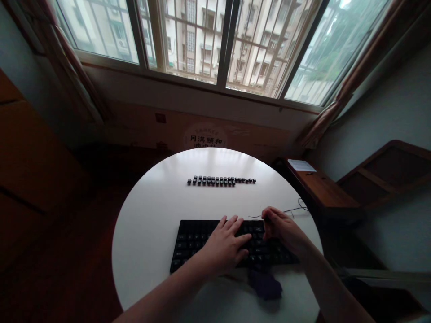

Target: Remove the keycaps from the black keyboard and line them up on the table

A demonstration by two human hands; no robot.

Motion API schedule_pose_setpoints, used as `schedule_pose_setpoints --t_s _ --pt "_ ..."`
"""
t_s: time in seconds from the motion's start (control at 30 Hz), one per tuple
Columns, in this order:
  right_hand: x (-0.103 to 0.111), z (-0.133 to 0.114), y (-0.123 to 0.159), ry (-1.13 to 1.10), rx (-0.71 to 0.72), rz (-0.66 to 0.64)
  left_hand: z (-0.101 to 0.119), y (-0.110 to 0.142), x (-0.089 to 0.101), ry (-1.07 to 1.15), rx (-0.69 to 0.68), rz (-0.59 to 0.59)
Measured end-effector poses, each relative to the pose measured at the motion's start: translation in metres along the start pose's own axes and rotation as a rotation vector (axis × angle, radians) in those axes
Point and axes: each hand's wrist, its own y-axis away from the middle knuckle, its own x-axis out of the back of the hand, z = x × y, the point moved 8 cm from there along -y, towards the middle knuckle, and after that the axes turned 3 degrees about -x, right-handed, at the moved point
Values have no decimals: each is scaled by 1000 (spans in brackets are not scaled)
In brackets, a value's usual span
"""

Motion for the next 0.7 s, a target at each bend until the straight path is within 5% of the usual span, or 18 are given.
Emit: schedule_pose_setpoints --t_s 0.33,0.7 --pt "-9 26 -25 140 84 246 -5 1 -13 -51 3 -127" --pt "-20 23 -31 356 136 158 -4 2 -18 -55 -31 -156"
